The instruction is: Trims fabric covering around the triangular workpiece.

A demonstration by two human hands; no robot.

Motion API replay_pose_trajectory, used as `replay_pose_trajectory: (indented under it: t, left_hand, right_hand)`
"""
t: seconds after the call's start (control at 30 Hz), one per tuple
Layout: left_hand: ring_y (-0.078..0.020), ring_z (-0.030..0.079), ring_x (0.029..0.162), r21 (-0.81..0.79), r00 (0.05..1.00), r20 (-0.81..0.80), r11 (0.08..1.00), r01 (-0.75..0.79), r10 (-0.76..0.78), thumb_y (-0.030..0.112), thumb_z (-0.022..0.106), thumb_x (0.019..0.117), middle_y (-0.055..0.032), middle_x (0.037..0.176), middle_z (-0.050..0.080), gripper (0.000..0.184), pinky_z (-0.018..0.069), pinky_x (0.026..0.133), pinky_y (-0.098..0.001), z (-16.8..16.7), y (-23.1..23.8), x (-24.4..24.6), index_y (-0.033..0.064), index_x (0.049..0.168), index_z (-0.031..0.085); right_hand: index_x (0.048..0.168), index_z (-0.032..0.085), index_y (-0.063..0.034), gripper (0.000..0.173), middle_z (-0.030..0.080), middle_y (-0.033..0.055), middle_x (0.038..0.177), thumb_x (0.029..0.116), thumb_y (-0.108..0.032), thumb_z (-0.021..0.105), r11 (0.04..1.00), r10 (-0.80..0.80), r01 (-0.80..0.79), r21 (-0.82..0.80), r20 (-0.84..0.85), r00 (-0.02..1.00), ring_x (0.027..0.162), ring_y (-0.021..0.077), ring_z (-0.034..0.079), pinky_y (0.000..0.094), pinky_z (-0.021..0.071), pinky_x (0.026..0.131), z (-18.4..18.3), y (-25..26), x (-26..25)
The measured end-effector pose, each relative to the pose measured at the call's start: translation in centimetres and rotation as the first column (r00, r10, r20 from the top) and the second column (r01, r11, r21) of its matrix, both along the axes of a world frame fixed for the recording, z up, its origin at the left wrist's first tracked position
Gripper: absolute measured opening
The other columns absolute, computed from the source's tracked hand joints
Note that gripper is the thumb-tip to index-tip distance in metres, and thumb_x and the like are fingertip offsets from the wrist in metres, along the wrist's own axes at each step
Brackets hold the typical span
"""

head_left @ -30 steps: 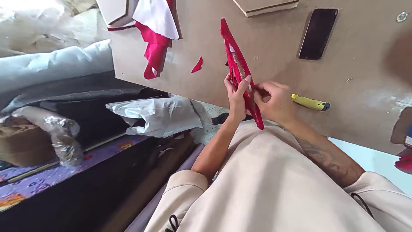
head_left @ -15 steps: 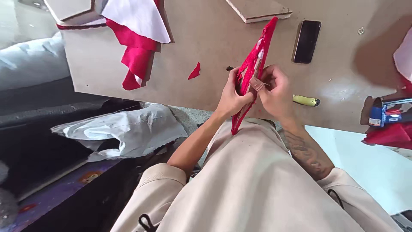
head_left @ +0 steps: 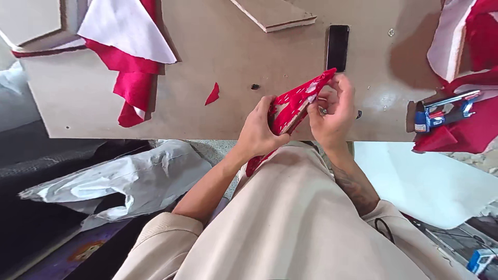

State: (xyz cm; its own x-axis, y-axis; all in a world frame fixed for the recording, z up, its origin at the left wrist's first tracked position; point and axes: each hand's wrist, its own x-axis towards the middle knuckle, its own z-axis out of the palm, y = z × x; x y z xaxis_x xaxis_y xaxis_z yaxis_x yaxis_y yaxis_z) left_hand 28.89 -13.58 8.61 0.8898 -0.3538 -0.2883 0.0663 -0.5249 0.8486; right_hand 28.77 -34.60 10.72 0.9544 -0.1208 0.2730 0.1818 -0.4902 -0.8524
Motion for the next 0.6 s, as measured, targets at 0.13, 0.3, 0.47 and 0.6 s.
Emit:
replay_pose_trajectory:
  t: [0.13, 0.3, 0.47, 0.6]
  left_hand:
    - [-0.0155, 0.067, 0.101, 0.067, 0.996, 0.017, 0.994, 0.083, -0.084, 0.046, 0.082, 0.063, -0.0053, 0.122, 0.065, 0.091, 0.0594, 0.082, -0.0451, 1.1, -0.4, -0.4, 0.0143, 0.141, 0.048]
    - [-0.0233, 0.062, 0.115, 0.223, 0.982, 0.054, 0.961, 0.164, -0.18, 0.054, 0.081, 0.0622, -0.0077, 0.138, 0.054, 0.087, 0.059, 0.08, -0.0501, 1.0, -1.8, -1.9, 0.0113, 0.134, 0.054]
    - [-0.0217, 0.066, 0.104, 0.19, 0.98, 0.035, 0.964, 0.185, -0.194, 0.046, 0.078, 0.066, -0.0088, 0.133, 0.058, 0.089, 0.0593, 0.075, -0.0481, 0.7, -4.1, -2.6, 0.0119, 0.143, 0.049]
    - [-0.0181, 0.066, 0.103, 0.178, 0.978, 0.051, 0.965, 0.193, -0.205, 0.049, 0.08, 0.0663, -0.007, 0.132, 0.058, 0.093, 0.0597, 0.075, -0.0442, 1.3, -4.4, -2.5, 0.0158, 0.147, 0.049]
  right_hand:
    - [0.151, 0.035, 0.0086, 0.068, 0.054, 0.0217, 0.145, 0.0926, -0.003, 0.067, 0.99, 0.137, -0.138, -0.021, -0.049, 0.989, 0.122, 0.0272, 0.065, 0.0438, 0.0605, 0.097, 1.1, -2.1, -0.3]
    - [0.145, 0.042, 0.0061, 0.056, 0.073, 0.0113, 0.104, 0.0961, -0.011, 0.062, 0.975, 0.107, -0.13, -0.181, -0.131, 0.986, 0.085, 0.017, 0.072, 0.0378, 0.063, 0.07, -0.5, -3.8, -3.3]
    - [0.144, 0.042, 0.004, 0.054, 0.073, 0.0089, 0.098, 0.097, -0.011, 0.061, 0.98, 0.122, -0.143, -0.135, -0.151, 0.981, 0.079, 0.0148, 0.071, 0.0357, 0.0616, 0.065, -0.7, -6.4, -4.1]
    - [0.138, 0.046, 0.0032, 0.051, 0.074, 0.0099, 0.107, 0.0932, -0.009, 0.068, 0.99, 0.144, -0.142, 0.02, -0.099, 0.985, 0.092, 0.0177, 0.074, 0.0393, 0.0654, 0.077, -0.4, -8.0, -4.4]
